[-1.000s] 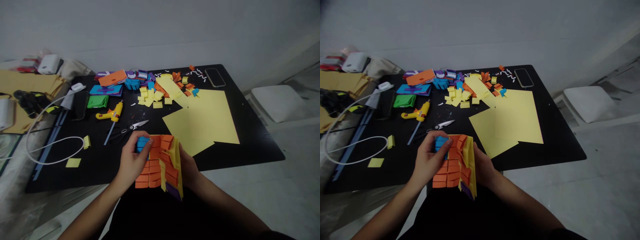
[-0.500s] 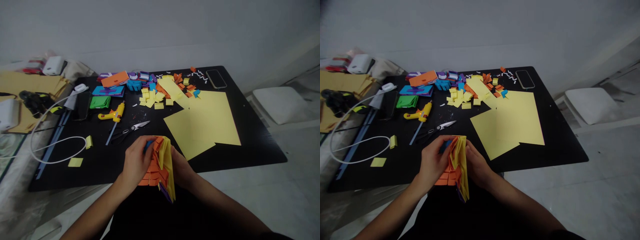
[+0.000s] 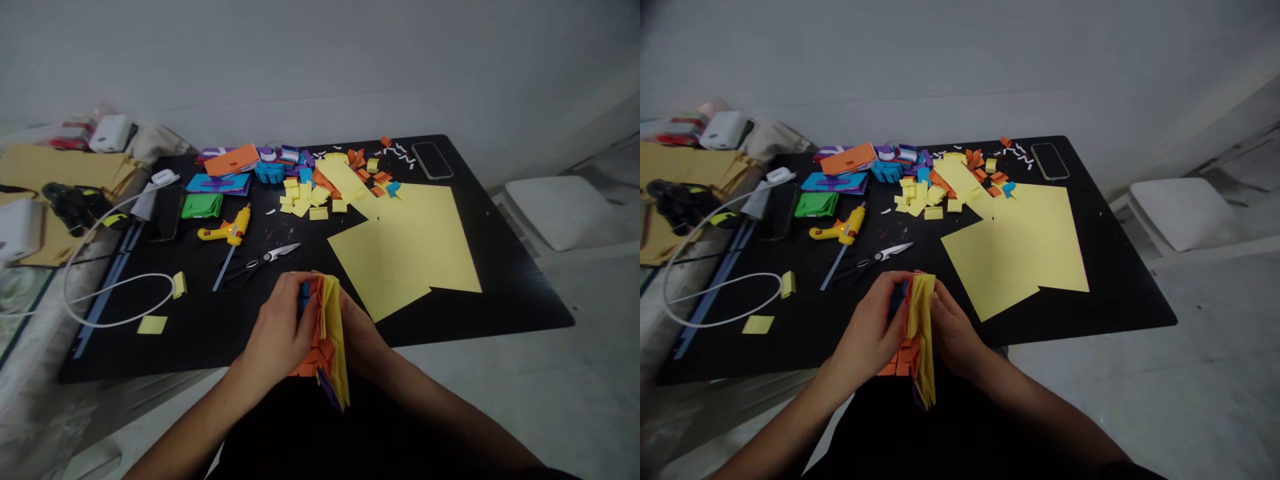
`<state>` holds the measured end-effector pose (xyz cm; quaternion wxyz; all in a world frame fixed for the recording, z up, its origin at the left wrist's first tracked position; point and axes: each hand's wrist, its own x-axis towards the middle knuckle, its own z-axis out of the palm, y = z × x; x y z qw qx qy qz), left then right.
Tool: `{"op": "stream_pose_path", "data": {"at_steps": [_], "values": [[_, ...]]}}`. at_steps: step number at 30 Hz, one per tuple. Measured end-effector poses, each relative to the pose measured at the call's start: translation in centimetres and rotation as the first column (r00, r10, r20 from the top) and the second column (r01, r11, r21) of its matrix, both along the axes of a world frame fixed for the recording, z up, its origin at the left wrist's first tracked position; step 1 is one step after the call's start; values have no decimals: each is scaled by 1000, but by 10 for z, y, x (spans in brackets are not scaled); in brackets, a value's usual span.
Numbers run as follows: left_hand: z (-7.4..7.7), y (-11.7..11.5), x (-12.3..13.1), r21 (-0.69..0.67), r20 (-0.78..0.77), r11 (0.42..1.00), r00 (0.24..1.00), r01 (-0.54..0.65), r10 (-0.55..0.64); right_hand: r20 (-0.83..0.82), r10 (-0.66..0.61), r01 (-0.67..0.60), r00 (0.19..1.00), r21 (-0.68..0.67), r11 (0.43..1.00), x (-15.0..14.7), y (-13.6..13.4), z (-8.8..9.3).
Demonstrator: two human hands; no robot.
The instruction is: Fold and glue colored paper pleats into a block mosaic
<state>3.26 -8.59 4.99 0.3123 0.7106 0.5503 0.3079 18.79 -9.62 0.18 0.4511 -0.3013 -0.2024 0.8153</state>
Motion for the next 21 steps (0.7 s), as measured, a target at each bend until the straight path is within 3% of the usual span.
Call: {"op": "stream_pose_path", "data": {"at_steps": [9,17,21], "values": [[-5,-7,12,-120,-57,990,996,-76,69,62,-52,49,997,50,998,-4,4,0],[6,-9,-8,-38,147,990,980,138,-131,240,-183,144,953,172,975,5,10,-5],[6,-14,-9,-9,33,985,985,172,-171,321,-238,155,917,263,952,7,8,5]]}}
